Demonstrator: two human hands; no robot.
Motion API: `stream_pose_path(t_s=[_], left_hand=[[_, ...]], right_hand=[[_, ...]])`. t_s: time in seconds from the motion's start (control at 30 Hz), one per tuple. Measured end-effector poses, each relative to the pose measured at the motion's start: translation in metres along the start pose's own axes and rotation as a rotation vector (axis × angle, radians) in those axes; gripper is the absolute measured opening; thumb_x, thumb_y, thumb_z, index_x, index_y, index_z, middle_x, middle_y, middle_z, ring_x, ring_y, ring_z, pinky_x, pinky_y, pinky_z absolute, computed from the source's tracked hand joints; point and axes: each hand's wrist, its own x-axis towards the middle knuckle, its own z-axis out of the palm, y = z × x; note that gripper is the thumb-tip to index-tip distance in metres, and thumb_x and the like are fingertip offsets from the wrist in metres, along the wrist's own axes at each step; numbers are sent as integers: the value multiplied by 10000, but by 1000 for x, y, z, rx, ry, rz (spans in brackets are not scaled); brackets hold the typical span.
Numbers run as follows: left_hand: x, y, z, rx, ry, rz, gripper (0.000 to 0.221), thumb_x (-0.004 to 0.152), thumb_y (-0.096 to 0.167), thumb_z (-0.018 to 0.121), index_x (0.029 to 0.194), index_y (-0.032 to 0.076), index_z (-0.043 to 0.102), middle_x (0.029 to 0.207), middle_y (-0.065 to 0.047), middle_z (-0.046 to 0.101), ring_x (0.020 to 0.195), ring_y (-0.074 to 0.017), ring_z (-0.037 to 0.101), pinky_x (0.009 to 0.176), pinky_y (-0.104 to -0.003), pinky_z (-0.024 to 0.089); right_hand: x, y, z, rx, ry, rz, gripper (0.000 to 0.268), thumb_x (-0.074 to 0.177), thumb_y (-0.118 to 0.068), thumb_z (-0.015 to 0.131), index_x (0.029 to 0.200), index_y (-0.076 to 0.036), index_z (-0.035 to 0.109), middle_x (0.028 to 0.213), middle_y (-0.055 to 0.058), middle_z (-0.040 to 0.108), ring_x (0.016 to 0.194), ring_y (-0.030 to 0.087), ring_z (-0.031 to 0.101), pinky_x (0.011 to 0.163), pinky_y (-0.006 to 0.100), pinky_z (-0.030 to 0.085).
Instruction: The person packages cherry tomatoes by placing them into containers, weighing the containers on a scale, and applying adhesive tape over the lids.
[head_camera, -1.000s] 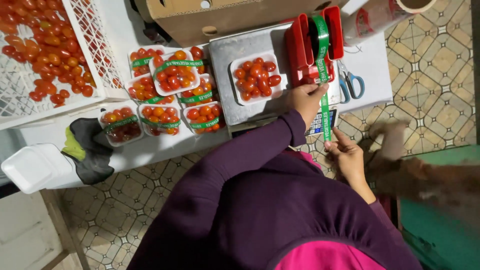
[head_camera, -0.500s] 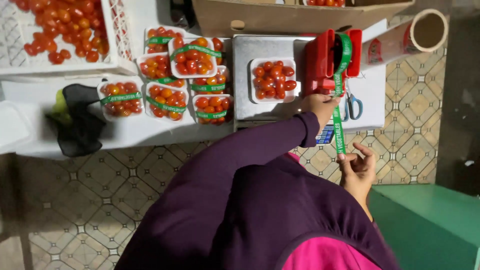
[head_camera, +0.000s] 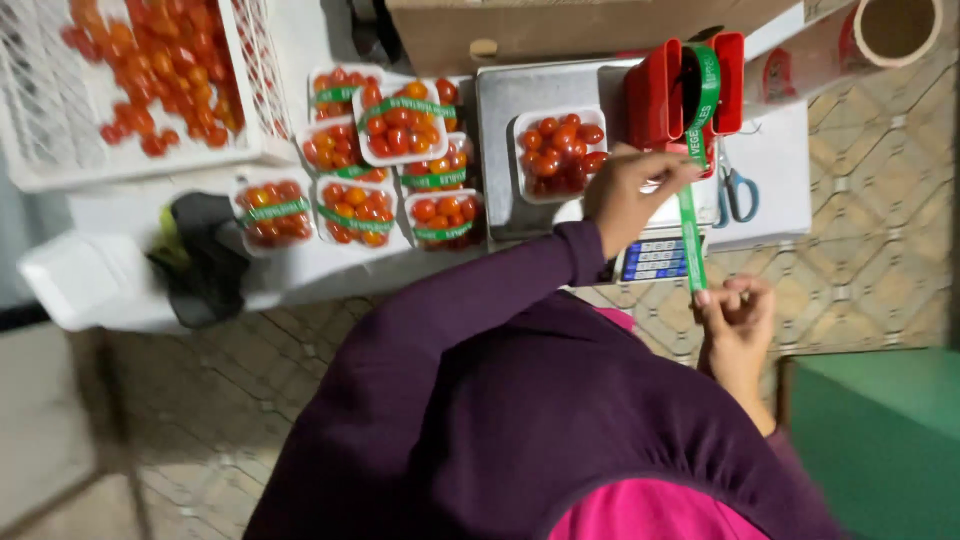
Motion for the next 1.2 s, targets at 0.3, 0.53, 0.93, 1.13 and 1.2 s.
stream_pose_path(t_s=[0.3, 0.53, 0.93, 1.13, 1.2], left_hand=[[70, -31, -106, 433, 61, 120, 167, 904, 352, 754, 1038, 252, 746, 1275, 3, 563, 1276, -278, 500, 1179, -453, 315], [77, -89, -131, 375, 8, -94, 274, 848, 391, 799, 1034, 193, 764, 1229, -26, 534, 1180, -215, 576, 1016, -352, 538], [79, -101, -127, 206, -54, -126, 239, 857, 273, 819, 1052, 154, 748, 1207, -30, 519, 1188, -187, 563, 1033, -304, 557], [84, -104, -127, 307, -85, -205, 229, 822, 329, 785, 980, 165, 757, 1016, -15, 728, 973, -185, 668, 926, -324, 504], [85, -93, -127, 268, -107, -248, 194, 831, 307, 778, 952, 159, 744, 962, 9, 742, 926, -153, 686, 870, -300, 530]], right_hand=[[51, -7, 145, 27, -209, 2, 330, 976, -37, 737, 1067, -155, 443, 763, 6, 677, 687, 66, 566, 673, 224, 437], [50, 9, 175, 92, -254, 96, 344, 977, 50, 682, 1051, -140, 404, 723, 11, 641, 690, 84, 612, 752, 248, 520], [48, 18, 172, 21, -196, 136, 323, 981, -10, 718, 1045, -143, 431, 716, 9, 665, 668, 77, 598, 727, 254, 518], [57, 42, 177, -52, -150, 245, 378, 945, -15, 746, 1073, -128, 409, 807, 62, 721, 755, 119, 680, 755, 266, 552], [60, 38, 180, -81, -133, 287, 413, 938, -37, 759, 1107, -126, 393, 809, 64, 724, 681, 116, 648, 662, 258, 525]])
